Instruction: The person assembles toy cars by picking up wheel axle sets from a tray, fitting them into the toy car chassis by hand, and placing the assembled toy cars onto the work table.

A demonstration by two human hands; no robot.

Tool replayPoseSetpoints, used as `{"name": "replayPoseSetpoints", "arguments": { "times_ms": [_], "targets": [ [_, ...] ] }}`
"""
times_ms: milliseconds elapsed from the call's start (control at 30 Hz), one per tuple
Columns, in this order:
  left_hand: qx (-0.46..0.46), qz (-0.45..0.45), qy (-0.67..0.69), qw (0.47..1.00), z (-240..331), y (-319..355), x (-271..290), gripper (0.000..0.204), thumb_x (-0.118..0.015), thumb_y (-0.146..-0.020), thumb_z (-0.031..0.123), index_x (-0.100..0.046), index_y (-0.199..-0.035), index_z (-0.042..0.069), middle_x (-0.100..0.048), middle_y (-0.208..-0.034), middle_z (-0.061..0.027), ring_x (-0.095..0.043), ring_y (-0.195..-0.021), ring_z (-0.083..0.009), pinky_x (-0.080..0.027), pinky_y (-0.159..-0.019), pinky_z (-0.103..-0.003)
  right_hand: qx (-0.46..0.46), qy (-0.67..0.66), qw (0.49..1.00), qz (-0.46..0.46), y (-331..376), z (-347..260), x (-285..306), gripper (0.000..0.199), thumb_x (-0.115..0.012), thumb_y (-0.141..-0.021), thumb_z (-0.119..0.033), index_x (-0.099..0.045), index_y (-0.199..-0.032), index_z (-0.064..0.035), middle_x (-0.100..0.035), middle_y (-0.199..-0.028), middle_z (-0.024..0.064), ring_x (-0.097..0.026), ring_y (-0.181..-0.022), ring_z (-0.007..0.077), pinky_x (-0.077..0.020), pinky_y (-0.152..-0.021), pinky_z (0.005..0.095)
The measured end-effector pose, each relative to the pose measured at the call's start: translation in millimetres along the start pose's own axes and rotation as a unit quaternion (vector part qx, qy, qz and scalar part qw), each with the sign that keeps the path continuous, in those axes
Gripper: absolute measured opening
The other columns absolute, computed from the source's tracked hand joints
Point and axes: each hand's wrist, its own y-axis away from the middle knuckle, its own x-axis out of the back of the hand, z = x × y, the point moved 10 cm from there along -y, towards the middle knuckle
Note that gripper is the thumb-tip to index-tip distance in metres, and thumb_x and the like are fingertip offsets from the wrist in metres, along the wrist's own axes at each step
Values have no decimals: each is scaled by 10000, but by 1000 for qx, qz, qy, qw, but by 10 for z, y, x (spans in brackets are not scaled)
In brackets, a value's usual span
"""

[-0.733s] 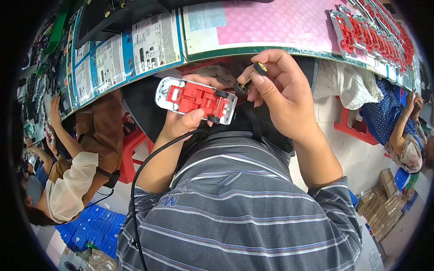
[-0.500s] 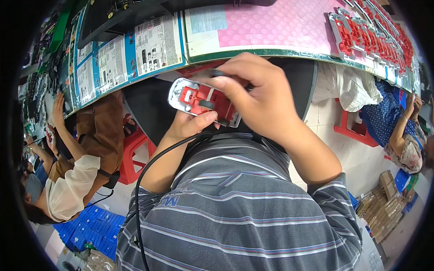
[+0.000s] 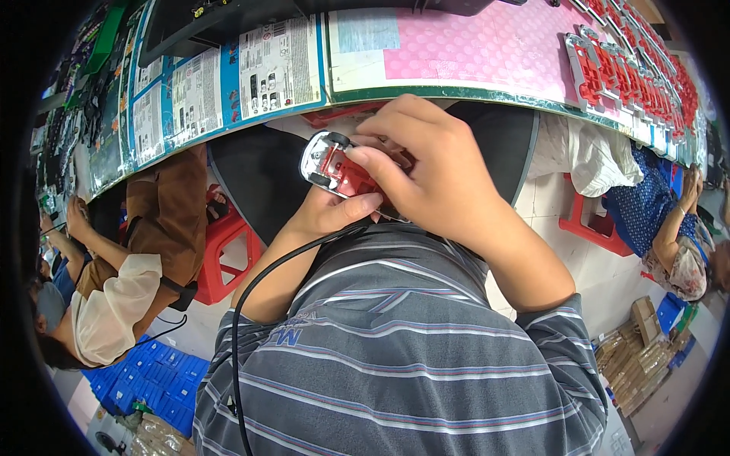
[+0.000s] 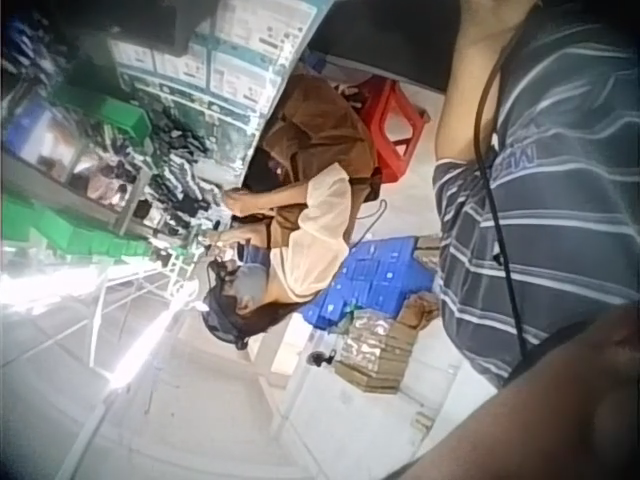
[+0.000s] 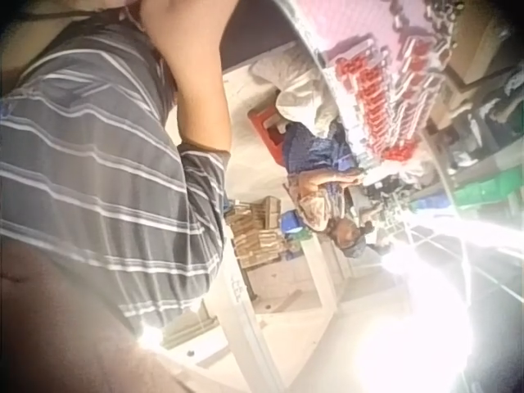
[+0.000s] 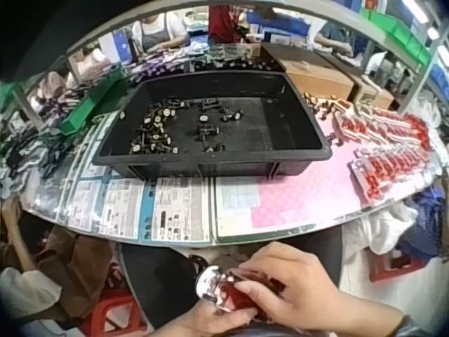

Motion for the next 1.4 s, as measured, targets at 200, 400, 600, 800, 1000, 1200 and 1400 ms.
{"name": "replayPoseSetpoints", "arguments": {
  "times_ms": [200, 400, 600, 800, 1000, 1200, 1400],
  "targets": [
    [-99, 45, 20, 994, 166, -64, 89, 573, -735, -854, 156, -464, -1340, 20, -623, -1208, -104, -634, -1030, -141, -541, -837, -279, -15, 17, 999, -50, 237, -34, 87, 597, -887, -709, -239, -628, -1186, 7, -619, -1085, 145, -640, -913, 282, -539, -795, 358],
    [-100, 41, 29, 994, 158, -79, 108, 562, -724, -857, 132, -467, -1336, -9, -608, -1225, -120, -632, -1061, -164, -538, -917, -313, -22, 52, 998, -27, 366, 23, 37, 654, -909, -647, -192, -622, -1204, -3, -581, -1169, 153, -592, -1074, 342, -515, -913, 406],
    [-113, 55, 40, 991, 132, -47, 169, 514, -689, -850, 92, -474, -1307, -1, -586, -1257, -157, -623, -1120, -191, -534, -952, -349, 14, 81, 997, -14, 388, -18, 58, 622, -907, -641, -160, -634, -1180, -12, -630, -1109, 150, -616, -1023, 335, -520, -892, 400],
    [-136, 55, 33, 989, 173, -50, 154, 531, -693, -860, 124, -452, -1322, 24, -586, -1254, -169, -635, -1107, -206, -565, -876, -324, 34, 45, 998, 26, 358, -86, 179, 605, -908, -634, -139, -647, -1165, -14, -646, -1107, 150, -644, -993, 319, -539, -859, 386],
    [-89, 72, 51, 992, 119, -1, 186, 529, -707, -837, 112, -455, -1291, 12, -584, -1252, -179, -664, -940, -175, -568, -615, -240, 38, 160, 976, 140, 193, 76, 727, 493, -894, -676, -105, -667, -1103, -11, -655, -1075, 142, -651, -888, 247, -549, -791, 328],
    [-81, 91, 66, 990, 57, 38, 277, 559, -717, -821, 199, -449, -1292, 60, -528, -1262, -217, -669, -924, -238, -587, -636, -286, -101, 149, 955, 237, 7, 504, 1555, 488, -881, -772, -244, -661, -1129, 6, -590, -709, 7, -554, -659, 80, -446, -614, 236],
    [-69, 76, 69, 992, 7, -23, 232, 558, -715, -819, 189, -443, -1291, 69, -529, -1265, -209, -668, -930, -231, -583, -636, -286, -105, 114, 955, 252, -139, 586, 1610, 508, -869, -785, -261, -660, -1160, 10, -632, -784, 36, -594, -712, 107, -482, -650, 251]
  ]
}}
